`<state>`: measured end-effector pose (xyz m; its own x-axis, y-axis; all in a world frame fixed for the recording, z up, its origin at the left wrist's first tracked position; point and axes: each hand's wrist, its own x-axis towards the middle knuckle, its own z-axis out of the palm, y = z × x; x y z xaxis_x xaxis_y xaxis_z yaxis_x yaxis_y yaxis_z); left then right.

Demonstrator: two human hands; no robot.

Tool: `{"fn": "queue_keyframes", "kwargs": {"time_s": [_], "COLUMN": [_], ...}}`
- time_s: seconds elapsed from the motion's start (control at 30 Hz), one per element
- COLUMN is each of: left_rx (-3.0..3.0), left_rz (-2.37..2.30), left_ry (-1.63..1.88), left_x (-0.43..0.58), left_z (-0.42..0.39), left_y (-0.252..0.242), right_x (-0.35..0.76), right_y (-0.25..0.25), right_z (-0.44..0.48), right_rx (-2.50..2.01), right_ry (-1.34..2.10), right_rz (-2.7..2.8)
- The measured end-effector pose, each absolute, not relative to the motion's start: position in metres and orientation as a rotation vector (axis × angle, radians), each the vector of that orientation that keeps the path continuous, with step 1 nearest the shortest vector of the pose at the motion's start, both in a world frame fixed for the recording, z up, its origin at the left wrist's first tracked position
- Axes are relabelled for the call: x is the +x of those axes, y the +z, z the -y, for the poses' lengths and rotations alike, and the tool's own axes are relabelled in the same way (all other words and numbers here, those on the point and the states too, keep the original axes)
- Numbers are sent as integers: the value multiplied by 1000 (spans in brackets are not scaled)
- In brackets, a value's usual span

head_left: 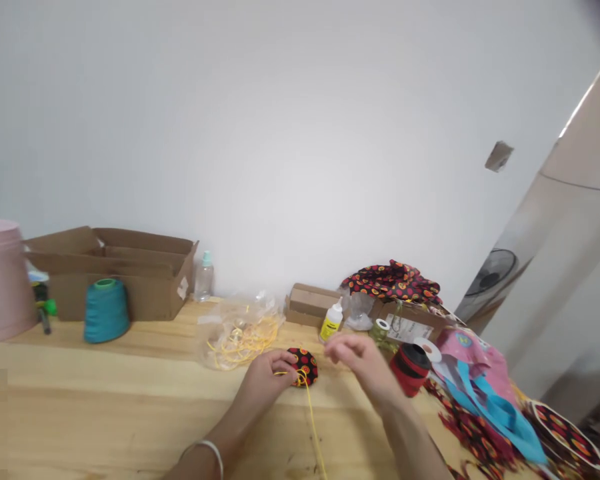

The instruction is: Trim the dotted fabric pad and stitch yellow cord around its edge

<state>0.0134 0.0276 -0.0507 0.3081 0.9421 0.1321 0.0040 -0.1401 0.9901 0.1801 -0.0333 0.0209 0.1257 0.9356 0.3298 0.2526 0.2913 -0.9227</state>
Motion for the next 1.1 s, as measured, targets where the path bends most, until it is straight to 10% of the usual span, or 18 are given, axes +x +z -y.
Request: {"fn": "queue_keyframes", "kwargs": {"time_s": [0.27,1.1], "left_rx": [1462,1546], "left_rz": [-873,-1007], "left_ry": [1073,1011], "left_x": [11,9], "left_z": [-22,-30], "left_y": [-46,-51], "right_x": [134,145], "right_y": [-55,-55], "right_z": [7,8], "right_rx": [-1447,-1396], "right_ry": [549,640], "right_rz": [1488,1565]}}
